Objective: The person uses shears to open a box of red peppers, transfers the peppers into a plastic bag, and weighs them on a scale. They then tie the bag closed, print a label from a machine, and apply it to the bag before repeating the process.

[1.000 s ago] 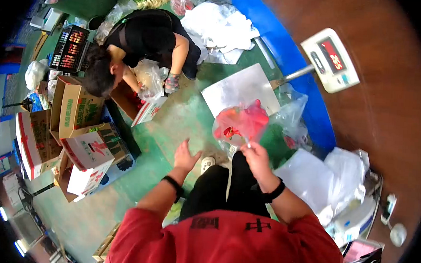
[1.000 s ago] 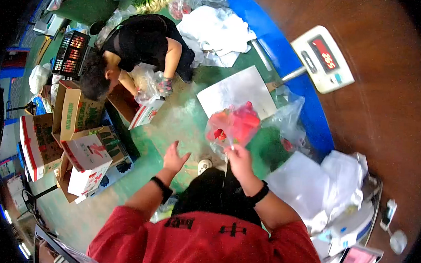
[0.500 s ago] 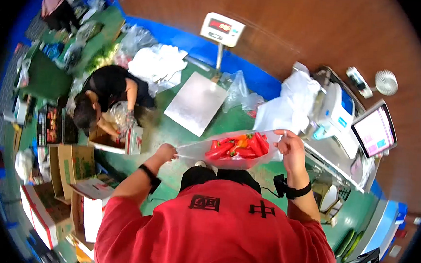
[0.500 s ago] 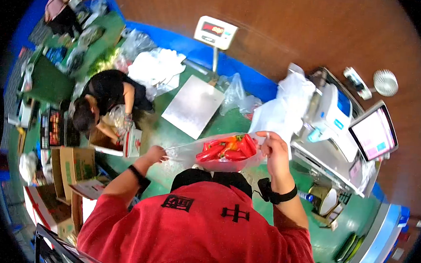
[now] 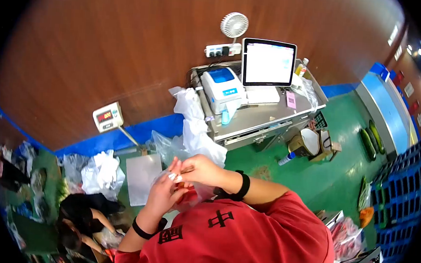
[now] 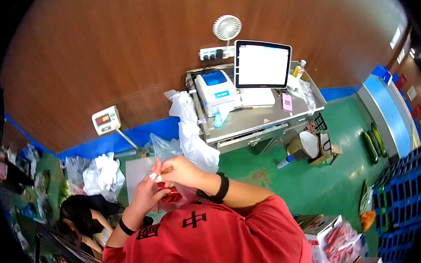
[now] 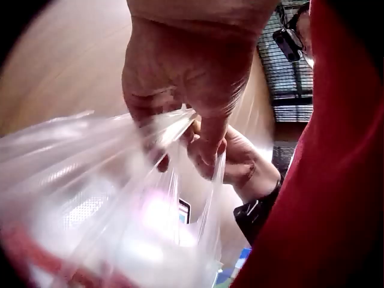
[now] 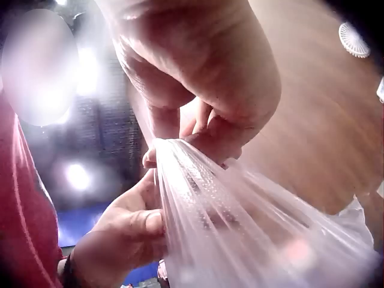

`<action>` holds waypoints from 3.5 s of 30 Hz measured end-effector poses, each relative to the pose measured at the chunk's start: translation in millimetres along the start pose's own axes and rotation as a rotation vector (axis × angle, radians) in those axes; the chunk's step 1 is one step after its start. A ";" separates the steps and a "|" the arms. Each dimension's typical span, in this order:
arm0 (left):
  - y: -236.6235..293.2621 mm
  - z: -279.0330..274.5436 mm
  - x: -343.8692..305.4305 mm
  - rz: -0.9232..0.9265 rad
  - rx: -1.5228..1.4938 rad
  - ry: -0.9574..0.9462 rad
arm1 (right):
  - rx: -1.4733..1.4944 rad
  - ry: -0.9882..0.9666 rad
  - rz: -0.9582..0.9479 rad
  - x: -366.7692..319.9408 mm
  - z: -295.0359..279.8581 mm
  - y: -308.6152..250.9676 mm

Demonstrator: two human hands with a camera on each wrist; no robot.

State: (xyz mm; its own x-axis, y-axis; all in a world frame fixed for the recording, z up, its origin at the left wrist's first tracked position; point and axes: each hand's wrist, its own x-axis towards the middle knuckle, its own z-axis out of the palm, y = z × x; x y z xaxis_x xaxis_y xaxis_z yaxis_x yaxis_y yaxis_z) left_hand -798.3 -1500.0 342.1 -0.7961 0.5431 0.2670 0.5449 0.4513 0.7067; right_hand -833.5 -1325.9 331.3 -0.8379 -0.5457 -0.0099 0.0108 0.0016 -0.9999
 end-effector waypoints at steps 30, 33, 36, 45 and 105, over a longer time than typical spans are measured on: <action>-96.8 13.0 -69.3 -0.239 -1.679 0.282 | 0.808 0.316 -0.015 -76.2 -37.1 23.3; -65.3 3.3 -31.9 -0.165 -1.376 0.125 | 0.767 -0.072 0.006 -43.3 -14.7 13.0; -57.4 6.6 -9.9 -0.060 -0.908 0.017 | 0.769 -0.095 0.159 -24.7 1.1 -4.6; 13.2 -50.4 -14.2 0.171 -0.117 -0.002 | -0.309 -0.063 -0.467 -20.4 7.1 -47.8; -66.7 133.2 -55.0 -1.282 -0.333 0.747 | 0.856 1.024 0.342 111.8 -325.2 214.8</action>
State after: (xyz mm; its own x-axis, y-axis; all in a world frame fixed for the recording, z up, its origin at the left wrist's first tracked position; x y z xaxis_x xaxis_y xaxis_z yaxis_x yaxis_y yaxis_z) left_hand -755.8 -1465.6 193.1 -0.6733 -0.5978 -0.4350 -0.5980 0.0943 0.7959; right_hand -1102.3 -1114.1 113.9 -0.7456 0.2330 -0.6243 0.3120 -0.7057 -0.6361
